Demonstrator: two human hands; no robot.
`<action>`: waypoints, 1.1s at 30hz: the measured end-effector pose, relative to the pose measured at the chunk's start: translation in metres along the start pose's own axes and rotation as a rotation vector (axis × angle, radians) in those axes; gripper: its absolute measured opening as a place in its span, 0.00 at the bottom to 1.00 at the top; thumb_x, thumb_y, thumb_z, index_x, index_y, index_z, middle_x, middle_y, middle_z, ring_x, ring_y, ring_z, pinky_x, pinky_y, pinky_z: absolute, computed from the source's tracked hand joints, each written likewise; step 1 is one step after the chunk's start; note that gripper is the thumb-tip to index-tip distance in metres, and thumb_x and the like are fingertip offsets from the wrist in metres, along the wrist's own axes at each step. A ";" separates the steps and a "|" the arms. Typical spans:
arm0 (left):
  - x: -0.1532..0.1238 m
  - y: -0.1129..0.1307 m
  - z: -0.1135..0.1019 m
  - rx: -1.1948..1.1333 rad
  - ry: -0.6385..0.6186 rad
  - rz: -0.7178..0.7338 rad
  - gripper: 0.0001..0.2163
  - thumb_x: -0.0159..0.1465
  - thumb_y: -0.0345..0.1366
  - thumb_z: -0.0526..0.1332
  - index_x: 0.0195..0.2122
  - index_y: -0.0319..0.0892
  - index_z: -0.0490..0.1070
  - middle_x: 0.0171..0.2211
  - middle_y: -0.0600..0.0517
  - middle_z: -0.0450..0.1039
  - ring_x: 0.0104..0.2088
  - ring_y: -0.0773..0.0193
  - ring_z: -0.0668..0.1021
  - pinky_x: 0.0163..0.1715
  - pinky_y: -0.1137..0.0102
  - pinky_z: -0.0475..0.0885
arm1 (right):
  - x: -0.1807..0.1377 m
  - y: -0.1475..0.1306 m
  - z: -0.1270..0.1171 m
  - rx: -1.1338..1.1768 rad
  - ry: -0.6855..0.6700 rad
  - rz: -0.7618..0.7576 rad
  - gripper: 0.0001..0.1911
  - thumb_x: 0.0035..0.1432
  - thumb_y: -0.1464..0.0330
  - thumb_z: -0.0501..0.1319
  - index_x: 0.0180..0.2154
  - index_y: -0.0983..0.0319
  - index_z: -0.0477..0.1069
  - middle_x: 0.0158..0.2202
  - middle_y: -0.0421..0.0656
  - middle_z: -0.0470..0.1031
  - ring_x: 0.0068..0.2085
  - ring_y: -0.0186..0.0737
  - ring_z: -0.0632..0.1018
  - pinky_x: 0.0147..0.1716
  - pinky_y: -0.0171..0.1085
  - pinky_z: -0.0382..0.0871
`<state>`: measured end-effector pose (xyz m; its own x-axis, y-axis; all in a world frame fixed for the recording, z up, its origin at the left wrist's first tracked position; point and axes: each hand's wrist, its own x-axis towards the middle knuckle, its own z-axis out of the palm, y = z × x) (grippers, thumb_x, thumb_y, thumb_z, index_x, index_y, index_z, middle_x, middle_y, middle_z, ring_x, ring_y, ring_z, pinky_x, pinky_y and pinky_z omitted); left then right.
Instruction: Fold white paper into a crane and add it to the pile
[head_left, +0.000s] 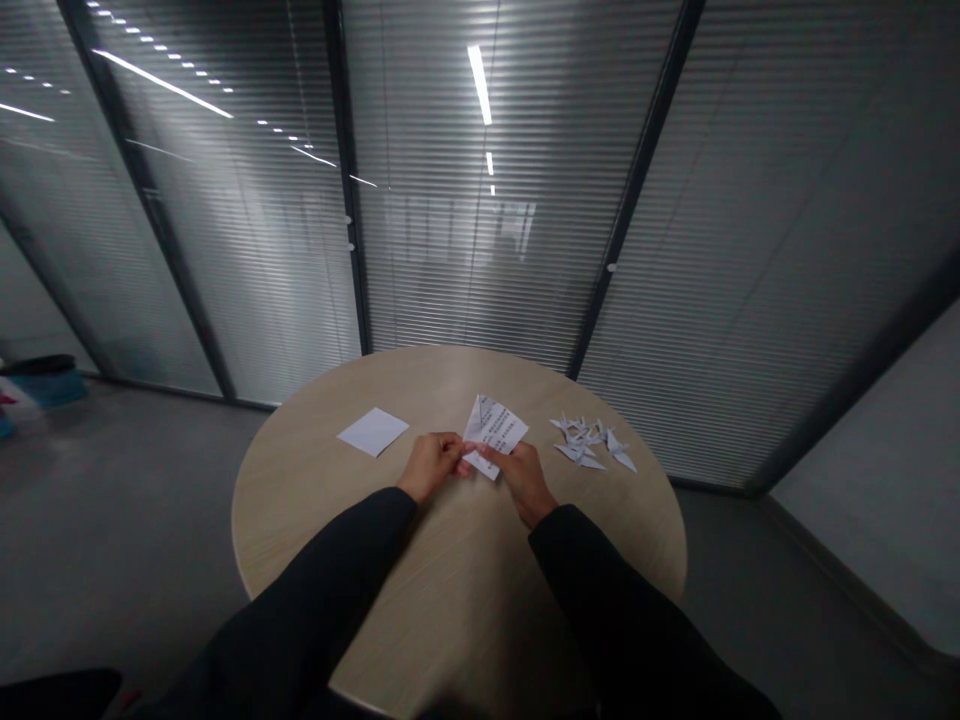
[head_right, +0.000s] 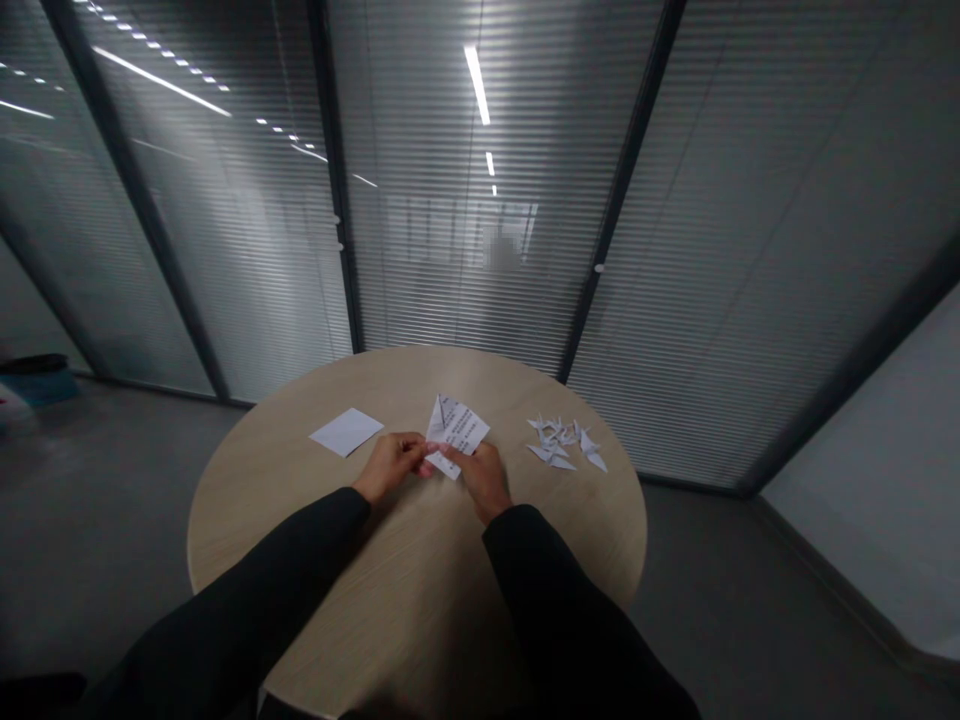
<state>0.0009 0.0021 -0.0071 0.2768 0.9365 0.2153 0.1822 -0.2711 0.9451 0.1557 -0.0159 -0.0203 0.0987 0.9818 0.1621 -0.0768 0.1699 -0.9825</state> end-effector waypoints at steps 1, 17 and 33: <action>-0.001 0.001 0.000 0.006 -0.002 0.018 0.18 0.54 0.51 0.61 0.21 0.39 0.71 0.17 0.52 0.72 0.18 0.65 0.74 0.22 0.73 0.66 | -0.001 -0.001 0.000 -0.001 0.008 -0.002 0.20 0.41 0.59 0.70 0.35 0.65 0.78 0.35 0.47 0.81 0.36 0.47 0.80 0.35 0.41 0.72; -0.003 0.000 0.003 0.321 0.234 0.221 0.16 0.65 0.45 0.50 0.27 0.43 0.69 0.20 0.53 0.69 0.22 0.64 0.70 0.25 0.72 0.58 | -0.008 -0.002 0.008 0.067 -0.105 0.079 0.20 0.39 0.62 0.71 0.37 0.63 0.78 0.39 0.46 0.81 0.41 0.48 0.80 0.42 0.43 0.72; -0.004 0.004 0.000 0.139 0.297 0.245 0.17 0.65 0.47 0.50 0.27 0.42 0.68 0.22 0.54 0.67 0.24 0.66 0.68 0.25 0.73 0.60 | -0.012 -0.009 0.012 0.073 -0.178 0.093 0.20 0.37 0.63 0.72 0.36 0.62 0.78 0.39 0.45 0.81 0.40 0.48 0.80 0.43 0.45 0.72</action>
<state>0.0003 -0.0029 -0.0039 0.0472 0.8585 0.5106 0.2765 -0.5024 0.8192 0.1436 -0.0278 -0.0127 -0.0881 0.9919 0.0915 -0.1501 0.0776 -0.9856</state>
